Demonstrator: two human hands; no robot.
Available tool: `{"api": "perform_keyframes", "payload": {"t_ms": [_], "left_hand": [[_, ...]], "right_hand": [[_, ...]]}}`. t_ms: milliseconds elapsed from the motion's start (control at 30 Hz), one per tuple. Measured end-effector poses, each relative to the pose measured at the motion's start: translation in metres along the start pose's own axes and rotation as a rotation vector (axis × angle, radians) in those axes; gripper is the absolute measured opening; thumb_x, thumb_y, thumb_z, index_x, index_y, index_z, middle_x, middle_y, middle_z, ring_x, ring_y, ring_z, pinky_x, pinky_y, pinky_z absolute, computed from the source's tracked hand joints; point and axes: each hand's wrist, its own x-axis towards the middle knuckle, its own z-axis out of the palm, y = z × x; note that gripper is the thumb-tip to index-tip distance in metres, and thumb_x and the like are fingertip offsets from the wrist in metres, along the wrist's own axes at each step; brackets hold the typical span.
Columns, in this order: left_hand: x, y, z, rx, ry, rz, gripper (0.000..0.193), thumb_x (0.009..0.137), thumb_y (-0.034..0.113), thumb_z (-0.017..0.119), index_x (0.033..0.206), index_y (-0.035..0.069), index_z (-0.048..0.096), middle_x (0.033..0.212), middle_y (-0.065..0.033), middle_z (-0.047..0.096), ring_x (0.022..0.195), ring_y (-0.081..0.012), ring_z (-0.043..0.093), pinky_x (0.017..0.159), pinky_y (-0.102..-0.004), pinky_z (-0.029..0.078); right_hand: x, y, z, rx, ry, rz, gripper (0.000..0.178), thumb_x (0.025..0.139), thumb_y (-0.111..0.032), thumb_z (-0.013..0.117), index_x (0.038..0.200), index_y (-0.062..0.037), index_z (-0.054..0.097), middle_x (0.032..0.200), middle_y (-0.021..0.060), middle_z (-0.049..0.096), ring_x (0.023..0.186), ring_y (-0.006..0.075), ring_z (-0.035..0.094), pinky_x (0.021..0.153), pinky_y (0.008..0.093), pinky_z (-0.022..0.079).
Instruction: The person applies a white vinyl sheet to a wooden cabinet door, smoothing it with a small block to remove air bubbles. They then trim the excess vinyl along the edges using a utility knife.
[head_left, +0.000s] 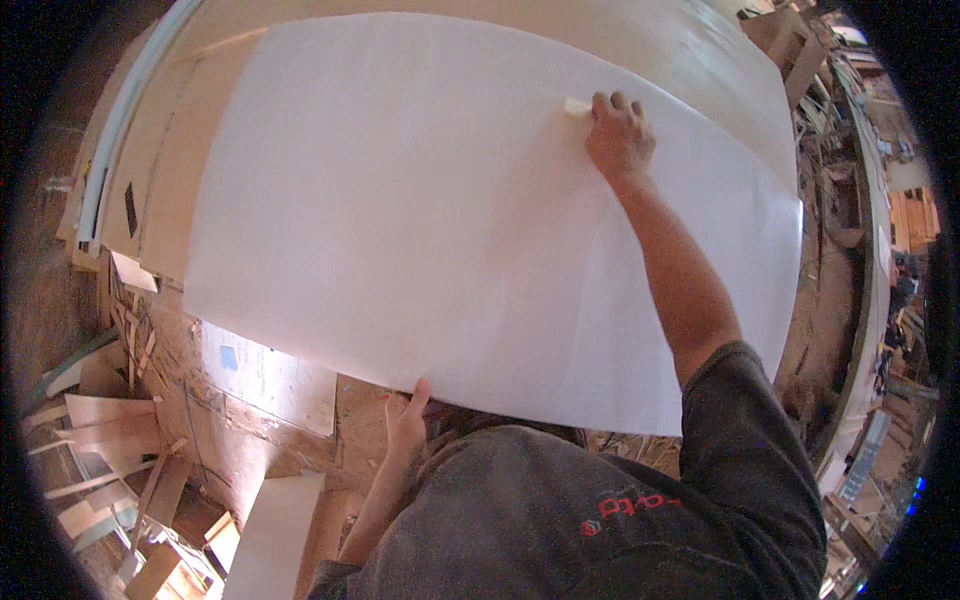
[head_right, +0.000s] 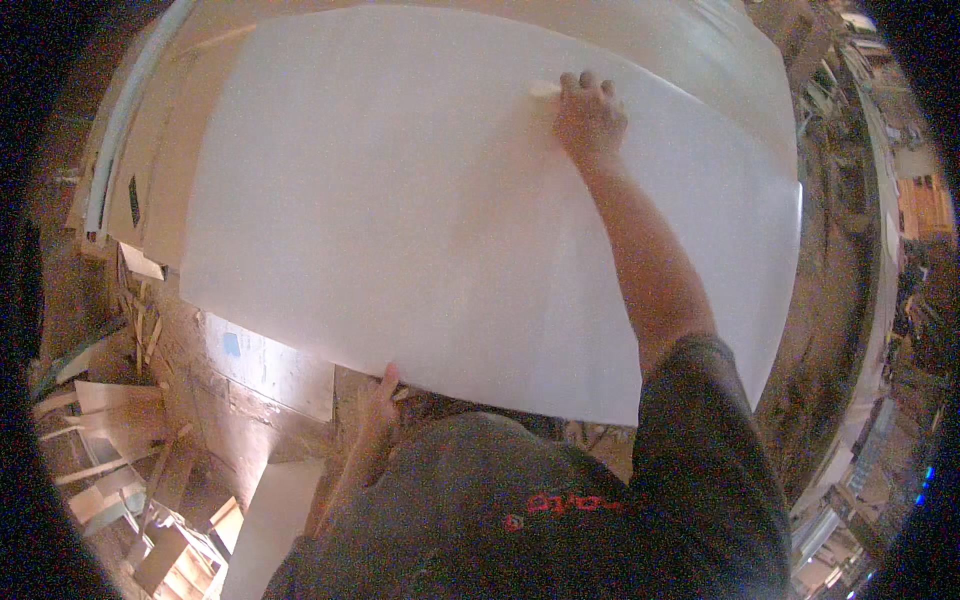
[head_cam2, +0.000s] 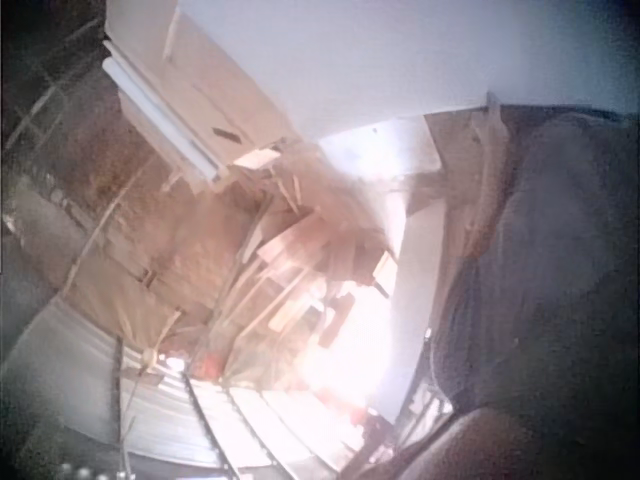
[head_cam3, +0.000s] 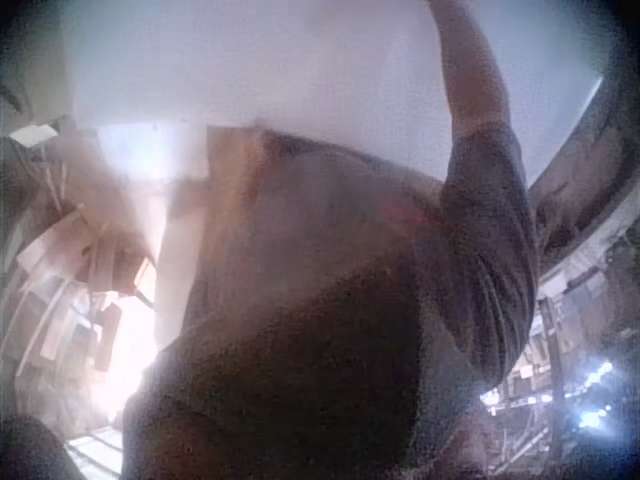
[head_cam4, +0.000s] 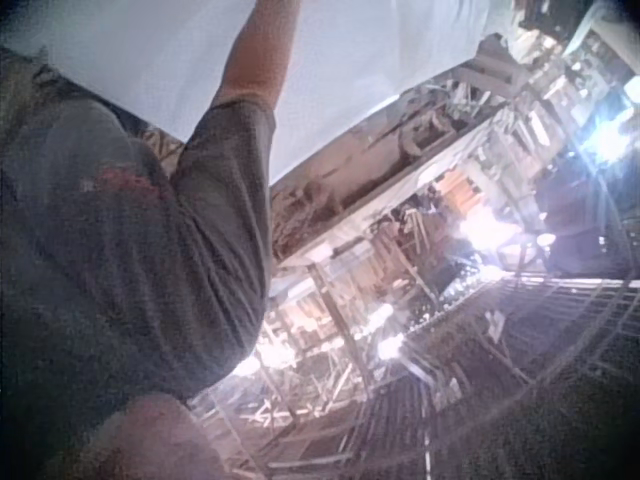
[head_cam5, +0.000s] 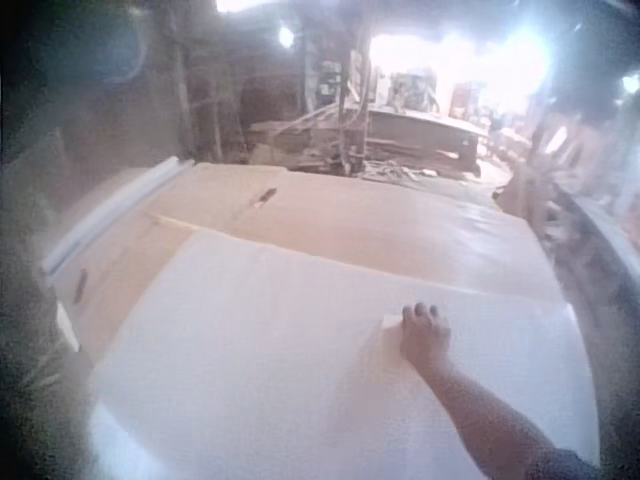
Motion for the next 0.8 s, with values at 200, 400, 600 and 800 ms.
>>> {"api": "perform_keyframes", "payload": {"t_ms": [200,400,600,800], "left_hand": [[-0.002,-0.026,0.002,-0.154,0.096,-0.018,0.049,0.105,0.033,0.065,0.141,0.002,0.052,0.128,-0.0108,0.066,0.109,-0.023,0.068,0.081,-0.039,0.061],[0.002,-0.022,0.003,-0.146,0.162,-0.075,0.05,0.104,0.039,0.065,0.139,0.007,0.052,0.124,-0.0088,0.067,0.106,-0.0222,0.069,0.077,-0.0402,0.061],[0.006,-0.004,0.004,-0.15,-0.055,0.066,0.05,0.104,0.042,0.064,0.131,0.001,0.055,0.113,-0.0106,0.068,0.095,-0.0232,0.071,0.076,-0.0373,0.062],[0.022,-0.004,-0.009,0.043,-0.228,-0.02,0.059,0.101,0.053,0.063,0.128,0.0,0.057,0.11,-0.0131,0.068,0.092,-0.0235,0.072,0.074,-0.0378,0.061]], "right_hand": [[0.124,0.057,0.053,-0.008,-0.24,0.065,0.029,0.093,-0.013,0.059,0.12,-0.0196,0.064,0.127,0.0052,0.064,0.122,0.0326,0.062,0.097,0.0501,0.055],[0.127,0.051,0.026,0.083,-0.302,-0.059,0.037,0.089,-0.013,0.059,0.126,-0.0142,0.062,0.135,0.0142,0.062,0.128,0.0347,0.059,0.099,0.0534,0.052],[-0.008,-0.012,-0.044,0.054,-0.356,-0.064,0.031,0.09,-0.008,0.055,0.119,-0.0088,0.065,0.129,0.0151,0.064,0.124,0.0379,0.061,0.1,0.0527,0.051],[-0.225,-0.074,-0.13,0.035,-0.37,-0.105,0.016,0.097,-0.018,0.056,0.111,-0.0161,0.065,0.111,0.0069,0.061,0.109,0.0326,0.063,0.084,0.0555,0.057]]}}
